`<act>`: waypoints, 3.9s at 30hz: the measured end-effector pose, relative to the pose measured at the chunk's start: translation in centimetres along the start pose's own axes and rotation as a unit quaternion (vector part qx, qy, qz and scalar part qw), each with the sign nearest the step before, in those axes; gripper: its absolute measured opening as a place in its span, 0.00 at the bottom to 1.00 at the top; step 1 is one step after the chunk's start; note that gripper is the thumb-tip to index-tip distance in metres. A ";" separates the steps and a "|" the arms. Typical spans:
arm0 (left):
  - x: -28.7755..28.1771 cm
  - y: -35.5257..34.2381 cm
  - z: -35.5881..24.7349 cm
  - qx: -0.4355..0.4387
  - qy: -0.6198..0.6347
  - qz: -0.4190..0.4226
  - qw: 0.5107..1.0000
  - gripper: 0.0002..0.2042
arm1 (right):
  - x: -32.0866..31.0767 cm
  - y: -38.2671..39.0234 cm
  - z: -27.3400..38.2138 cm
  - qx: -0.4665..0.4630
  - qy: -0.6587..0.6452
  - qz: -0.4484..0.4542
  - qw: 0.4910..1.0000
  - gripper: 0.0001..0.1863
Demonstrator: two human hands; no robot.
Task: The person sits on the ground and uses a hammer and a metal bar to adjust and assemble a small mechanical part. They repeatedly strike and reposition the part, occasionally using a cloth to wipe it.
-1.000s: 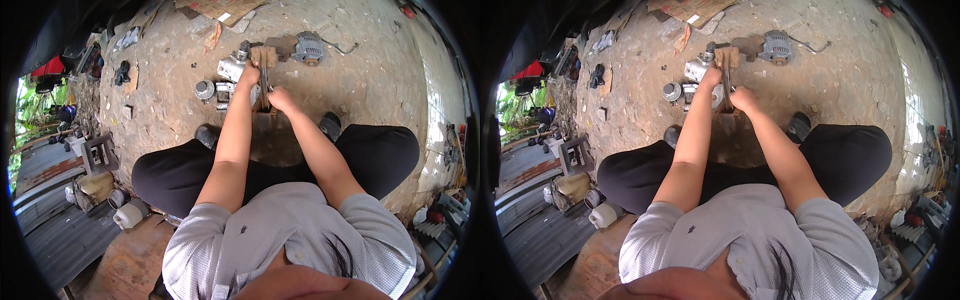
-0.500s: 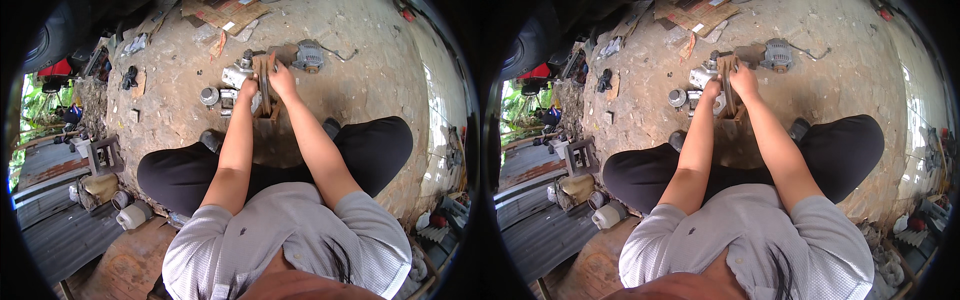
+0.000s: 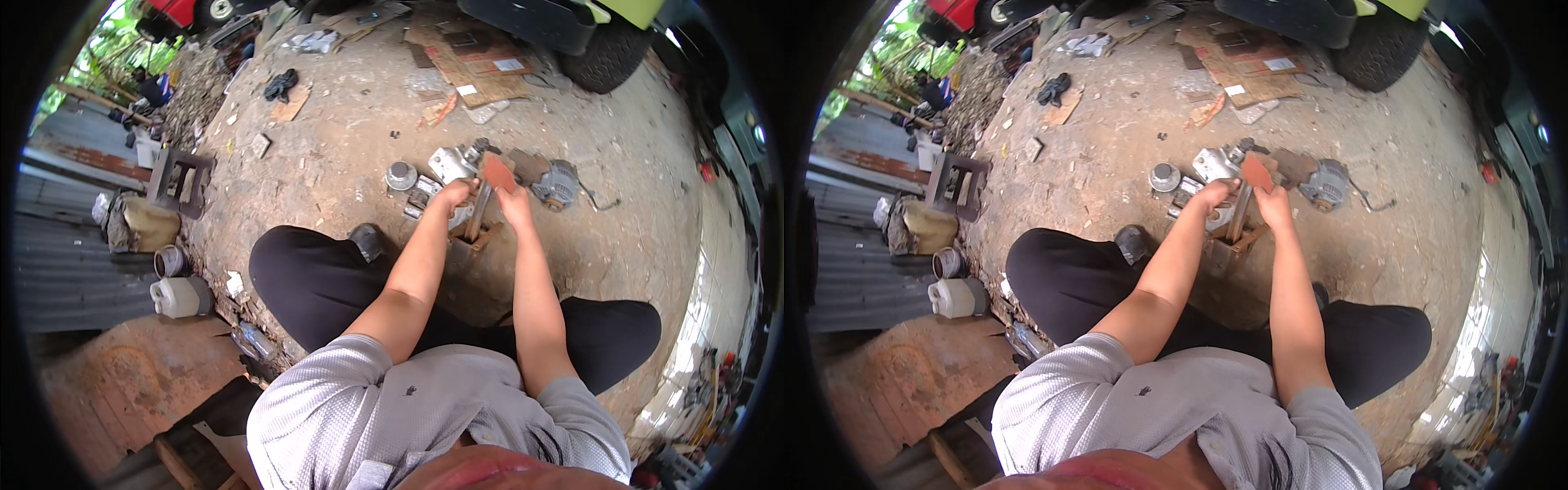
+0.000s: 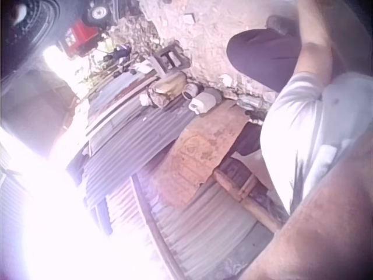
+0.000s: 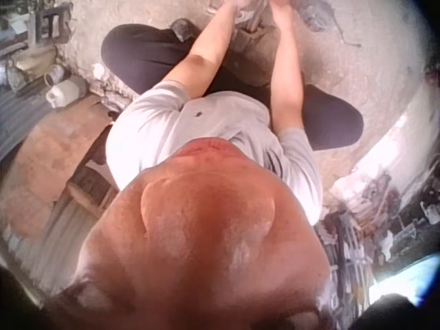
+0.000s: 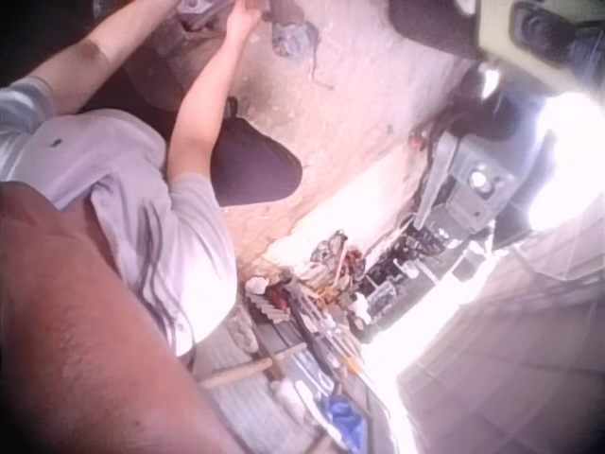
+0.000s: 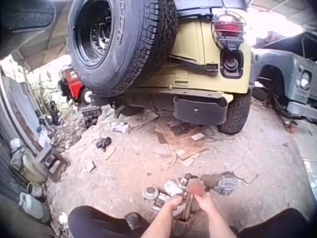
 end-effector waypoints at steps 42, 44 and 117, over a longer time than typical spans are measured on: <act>5.0 0.1 -1.4 0.021 -0.133 0.183 0.974 0.24 | -4.7 0.4 4.2 -0.198 0.535 0.086 0.817 0.30; 3.3 -0.5 -0.9 0.040 -0.136 0.200 0.970 0.26 | -3.1 0.1 5.4 -0.190 0.523 0.161 0.815 0.29; 0.5 9.3 -14.4 0.283 -0.108 0.200 0.932 0.34 | -4.0 1.7 3.9 -0.101 0.064 -0.017 0.993 0.18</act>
Point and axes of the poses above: each hand's wrist, its own y-axis away from the middle knuckle, its own x-axis out of the palm, z = x × y, the point moved 4 cm from there along -y, towards the middle knuckle, and after that the axes turned 2 degrees about -x, right-handed, at the moved point
